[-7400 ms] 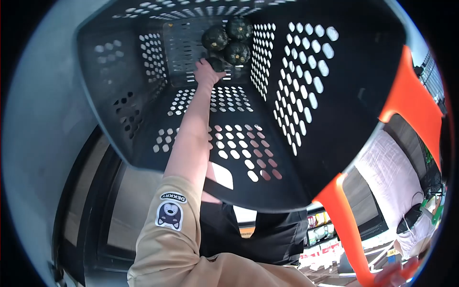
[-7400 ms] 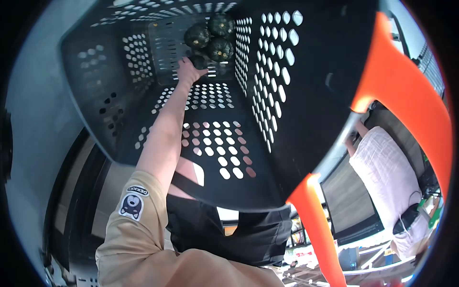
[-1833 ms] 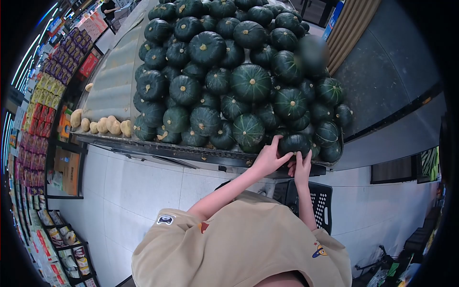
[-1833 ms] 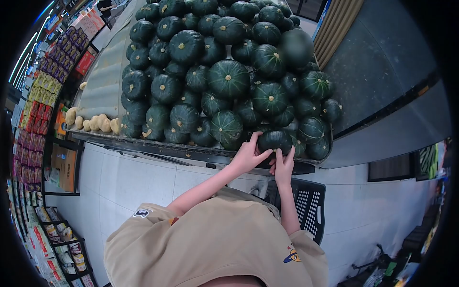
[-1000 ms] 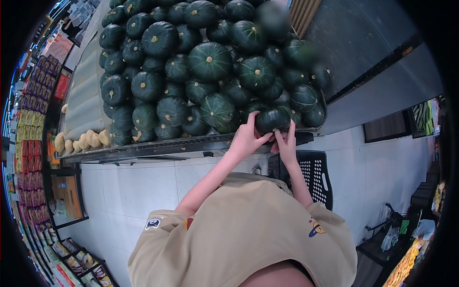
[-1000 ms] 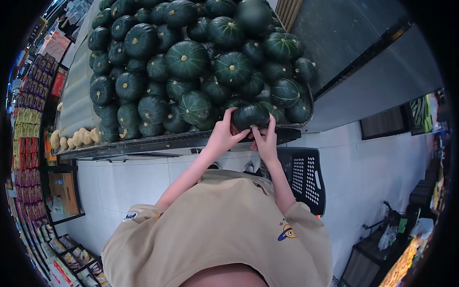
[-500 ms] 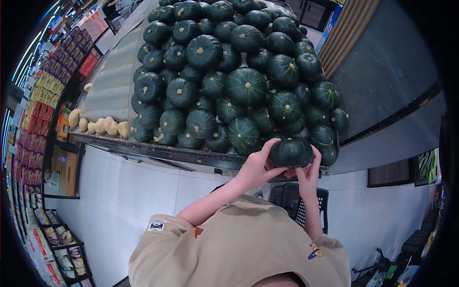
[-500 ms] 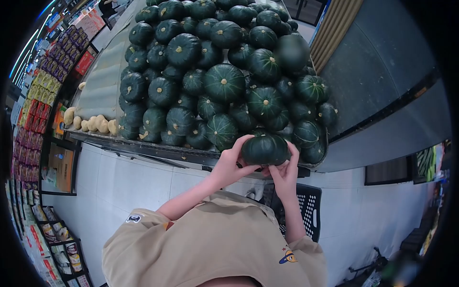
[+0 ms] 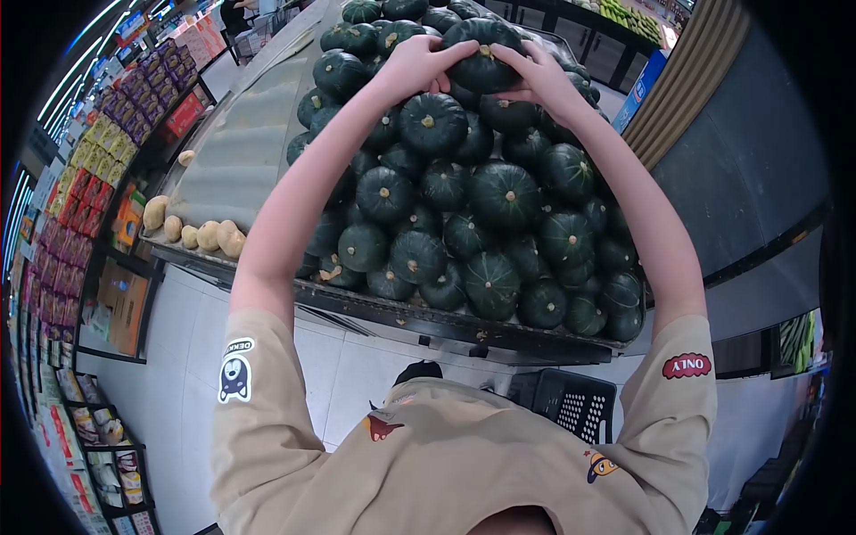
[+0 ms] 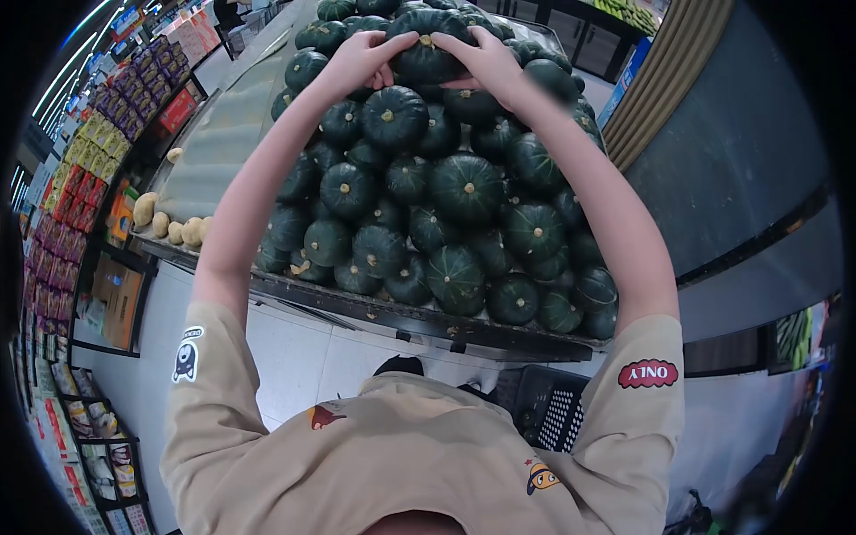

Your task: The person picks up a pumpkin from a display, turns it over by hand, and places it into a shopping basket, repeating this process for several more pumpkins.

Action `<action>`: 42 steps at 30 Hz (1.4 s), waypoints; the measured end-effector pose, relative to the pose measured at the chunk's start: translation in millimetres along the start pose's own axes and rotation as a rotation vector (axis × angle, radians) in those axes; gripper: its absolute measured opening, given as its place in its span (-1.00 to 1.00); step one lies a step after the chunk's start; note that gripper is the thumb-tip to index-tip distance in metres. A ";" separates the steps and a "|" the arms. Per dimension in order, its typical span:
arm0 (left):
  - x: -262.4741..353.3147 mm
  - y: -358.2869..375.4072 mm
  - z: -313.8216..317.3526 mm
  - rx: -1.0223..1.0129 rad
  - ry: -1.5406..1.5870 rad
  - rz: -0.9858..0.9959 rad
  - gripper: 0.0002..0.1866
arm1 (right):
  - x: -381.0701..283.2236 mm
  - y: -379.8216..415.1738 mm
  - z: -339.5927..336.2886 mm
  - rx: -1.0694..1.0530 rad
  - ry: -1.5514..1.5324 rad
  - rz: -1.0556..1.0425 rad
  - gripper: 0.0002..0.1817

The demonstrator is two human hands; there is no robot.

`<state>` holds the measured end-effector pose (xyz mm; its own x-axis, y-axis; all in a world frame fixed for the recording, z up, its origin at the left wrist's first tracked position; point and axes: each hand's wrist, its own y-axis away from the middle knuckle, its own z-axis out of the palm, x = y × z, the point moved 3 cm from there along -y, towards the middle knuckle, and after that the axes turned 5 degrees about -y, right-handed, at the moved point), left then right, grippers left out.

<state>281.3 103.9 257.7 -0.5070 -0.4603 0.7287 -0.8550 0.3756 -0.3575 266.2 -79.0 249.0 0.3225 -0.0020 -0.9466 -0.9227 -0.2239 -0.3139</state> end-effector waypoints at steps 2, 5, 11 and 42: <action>-27.3 -33.9 -14.2 -0.088 -0.050 -0.078 -0.39 | 8.0 -34.9 4.1 -0.039 -0.038 0.105 -0.39; -58.8 -62.2 -21.8 -0.151 -0.046 -0.122 -0.35 | 32.7 -73.0 9.2 0.014 -0.085 0.249 -0.52; -92.5 -87.6 -28.3 -0.366 0.562 -0.437 -0.28 | 36.3 -104.9 12.3 0.026 0.642 -0.342 -0.36; -127.0 -137.9 4.1 -0.234 -0.531 0.274 -0.13 | 93.4 -110.5 14.1 -0.018 1.086 -0.253 0.07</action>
<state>463.1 107.2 212.0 -0.7401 -0.6359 0.2190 -0.6708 0.6744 -0.3087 395.4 -40.7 194.3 0.5221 -0.8036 -0.2857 -0.8040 -0.3520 -0.4792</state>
